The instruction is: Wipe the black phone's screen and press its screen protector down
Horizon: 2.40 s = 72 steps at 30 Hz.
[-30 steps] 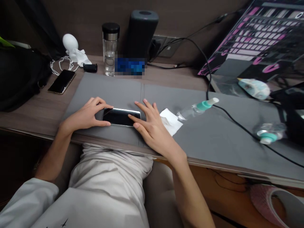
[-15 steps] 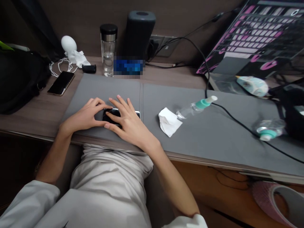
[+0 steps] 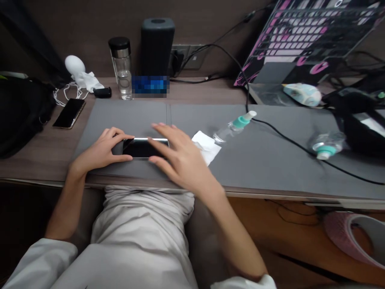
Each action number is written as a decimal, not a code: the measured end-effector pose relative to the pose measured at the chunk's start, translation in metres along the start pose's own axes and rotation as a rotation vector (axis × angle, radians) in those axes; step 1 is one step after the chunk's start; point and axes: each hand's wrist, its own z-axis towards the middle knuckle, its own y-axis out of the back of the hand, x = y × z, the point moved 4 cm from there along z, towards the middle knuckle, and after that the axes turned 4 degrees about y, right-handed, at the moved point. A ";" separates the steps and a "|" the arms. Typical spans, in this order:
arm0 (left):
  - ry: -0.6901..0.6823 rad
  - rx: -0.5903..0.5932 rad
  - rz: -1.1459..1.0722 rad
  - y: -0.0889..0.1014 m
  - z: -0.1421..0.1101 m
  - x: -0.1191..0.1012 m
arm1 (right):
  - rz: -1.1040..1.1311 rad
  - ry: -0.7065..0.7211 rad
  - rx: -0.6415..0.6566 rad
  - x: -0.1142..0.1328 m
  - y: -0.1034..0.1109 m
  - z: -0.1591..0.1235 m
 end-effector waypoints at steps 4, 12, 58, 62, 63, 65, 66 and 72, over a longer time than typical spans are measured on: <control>0.012 0.008 0.004 -0.001 -0.001 -0.001 | -0.273 -0.304 -0.009 -0.034 0.032 -0.041; 0.004 0.005 0.007 -0.001 -0.001 -0.002 | -0.343 -0.342 0.214 -0.081 0.023 -0.077; -0.012 -0.012 -0.005 -0.003 -0.003 -0.007 | -0.162 -0.143 0.130 0.006 -0.037 -0.010; -0.006 -0.011 -0.004 -0.004 -0.003 -0.006 | -0.200 -0.112 0.128 0.019 -0.030 -0.014; -0.005 -0.010 -0.003 -0.004 -0.003 -0.006 | -0.208 -0.103 0.128 0.024 -0.028 -0.015; -0.003 -0.011 -0.002 -0.004 -0.003 -0.007 | -0.215 -0.088 0.132 0.035 -0.023 -0.018; -0.002 -0.011 -0.002 -0.004 -0.003 -0.007 | -0.211 -0.086 0.136 0.038 -0.022 -0.019; -0.009 -0.015 0.002 -0.004 -0.002 -0.007 | -0.127 -0.143 0.139 0.029 -0.034 -0.014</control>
